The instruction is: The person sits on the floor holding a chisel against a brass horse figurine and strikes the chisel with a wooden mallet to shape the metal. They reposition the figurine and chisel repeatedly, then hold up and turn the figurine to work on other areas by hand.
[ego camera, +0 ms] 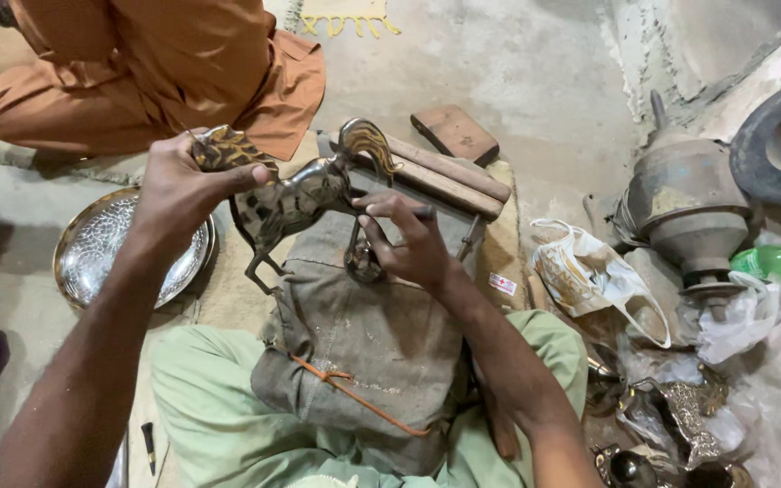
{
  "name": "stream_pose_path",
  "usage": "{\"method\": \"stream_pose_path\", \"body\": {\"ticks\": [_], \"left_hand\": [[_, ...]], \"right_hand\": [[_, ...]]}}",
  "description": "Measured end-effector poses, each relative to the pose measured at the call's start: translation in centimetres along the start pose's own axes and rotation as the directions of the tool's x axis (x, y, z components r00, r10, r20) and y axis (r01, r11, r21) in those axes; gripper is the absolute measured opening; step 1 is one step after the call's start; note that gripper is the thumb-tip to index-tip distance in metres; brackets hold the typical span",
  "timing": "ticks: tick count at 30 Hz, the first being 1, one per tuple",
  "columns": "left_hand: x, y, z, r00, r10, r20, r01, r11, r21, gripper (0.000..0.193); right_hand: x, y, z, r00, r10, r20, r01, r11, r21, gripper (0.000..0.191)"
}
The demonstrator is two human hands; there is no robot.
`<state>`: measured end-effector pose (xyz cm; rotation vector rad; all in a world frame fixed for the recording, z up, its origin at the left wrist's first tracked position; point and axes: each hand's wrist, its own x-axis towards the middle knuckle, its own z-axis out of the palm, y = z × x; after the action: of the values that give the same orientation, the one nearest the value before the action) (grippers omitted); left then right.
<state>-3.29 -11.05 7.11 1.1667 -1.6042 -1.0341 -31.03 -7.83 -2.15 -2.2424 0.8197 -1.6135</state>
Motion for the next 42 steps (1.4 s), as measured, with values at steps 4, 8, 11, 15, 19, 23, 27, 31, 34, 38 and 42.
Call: {"method": "stream_pose_path", "body": {"ticks": [4, 8, 11, 15, 19, 23, 27, 31, 34, 38, 42], "left_hand": [[-1.9, 0.8, 0.1, 1.000, -0.019, -0.006, 0.019, 1.000, -0.008, 0.032], [-3.9, 1.4, 1.1, 0.999, 0.010, -0.046, -0.012, 0.999, -0.050, 0.026], [-5.0, 2.5, 1.9, 0.992, 0.104, -0.065, -0.107, 0.994, -0.038, 0.026], [-7.8, 3.6, 3.3, 0.973, 0.217, -0.077, -0.203, 0.967, 0.154, 0.025], [-10.5, 2.7, 5.1, 0.935, 0.354, -0.012, -0.328, 0.879, 0.347, 0.030], [-12.8, 0.7, 7.1, 0.718, 0.685, 0.118, -0.660, 0.619, 0.426, 0.028], [-16.8, -1.0, 8.7, 0.734, 0.666, 0.131, -0.649, 0.631, 0.425, 0.029], [-20.0, -3.1, 10.7, 0.824, 0.565, 0.045, -0.517, 0.716, 0.468, 0.031], [-21.4, -5.1, 11.7, 0.827, 0.549, 0.117, -0.515, 0.659, 0.548, 0.050], [-23.6, -7.6, 13.2, 0.871, 0.453, 0.189, -0.467, 0.647, 0.603, 0.051], [-23.9, -9.8, 14.6, 0.868, 0.461, 0.182, -0.460, 0.614, 0.641, 0.048]], "right_hand": [[-1.9, -1.6, -0.1, 0.990, 0.136, -0.041, -0.133, 0.988, 0.075, 0.023], [-4.0, -3.4, -1.0, 0.977, 0.196, -0.084, -0.191, 0.979, 0.070, 0.023], [-4.9, -4.6, -2.5, 0.908, 0.411, -0.077, -0.370, 0.875, 0.311, 0.023], [-5.8, -5.8, -5.0, 0.872, 0.448, -0.198, -0.325, 0.831, 0.451, 0.024], [-7.5, -6.8, -7.3, 0.817, 0.506, -0.278, -0.345, 0.814, 0.467, 0.023], [-9.3, -7.6, -8.3, 0.784, 0.535, -0.313, -0.325, 0.785, 0.527, 0.021], [-10.4, -9.0, -8.0, 0.713, 0.632, -0.304, -0.397, 0.721, 0.568, 0.021], [-10.9, -10.7, -7.0, 0.683, 0.670, -0.290, -0.406, 0.679, 0.612, 0.022], [-11.5, -11.6, -6.3, 0.689, 0.658, -0.305, -0.381, 0.686, 0.620, 0.024], [-12.6, -11.8, -5.6, 0.658, 0.707, -0.258, -0.431, 0.635, 0.641, 0.023], [-12.8, -10.1, -4.8, 0.624, 0.756, -0.197, -0.615, 0.631, 0.472, 0.019]]}}
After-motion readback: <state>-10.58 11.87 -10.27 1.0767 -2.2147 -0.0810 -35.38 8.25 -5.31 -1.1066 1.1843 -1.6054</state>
